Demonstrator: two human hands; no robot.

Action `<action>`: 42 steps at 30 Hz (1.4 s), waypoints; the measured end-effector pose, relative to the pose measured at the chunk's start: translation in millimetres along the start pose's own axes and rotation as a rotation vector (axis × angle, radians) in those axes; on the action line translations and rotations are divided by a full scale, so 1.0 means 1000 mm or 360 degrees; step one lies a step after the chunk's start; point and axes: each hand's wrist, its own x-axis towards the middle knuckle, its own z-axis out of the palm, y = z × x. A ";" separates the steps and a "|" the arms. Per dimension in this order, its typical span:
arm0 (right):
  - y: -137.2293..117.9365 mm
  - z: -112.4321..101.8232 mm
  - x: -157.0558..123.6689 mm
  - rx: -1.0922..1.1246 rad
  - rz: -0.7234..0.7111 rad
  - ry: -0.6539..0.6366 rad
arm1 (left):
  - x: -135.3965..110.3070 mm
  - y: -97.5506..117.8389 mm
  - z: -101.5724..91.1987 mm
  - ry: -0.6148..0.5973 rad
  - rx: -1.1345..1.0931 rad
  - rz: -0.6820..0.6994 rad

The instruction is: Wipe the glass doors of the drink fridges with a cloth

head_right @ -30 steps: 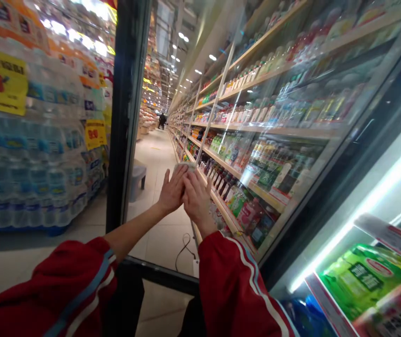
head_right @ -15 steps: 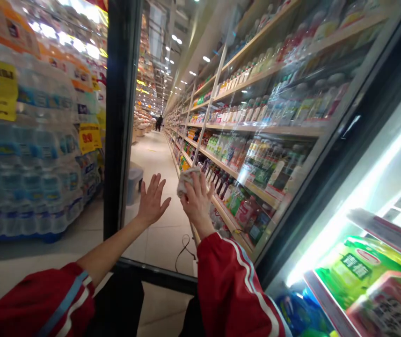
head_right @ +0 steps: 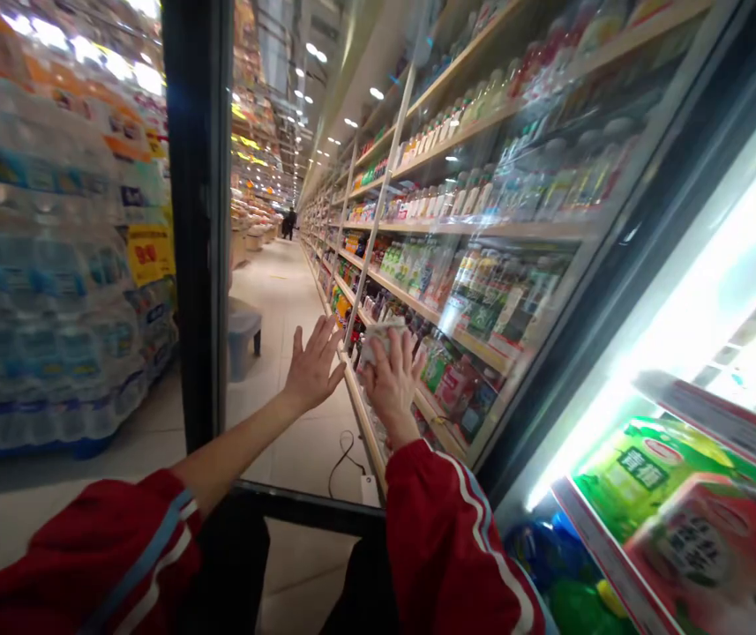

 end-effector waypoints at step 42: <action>0.073 -0.023 -0.041 -0.0041 0.0577 0.0085 | 0.027 0.086 0.027 -0.0149 -0.0203 0.0360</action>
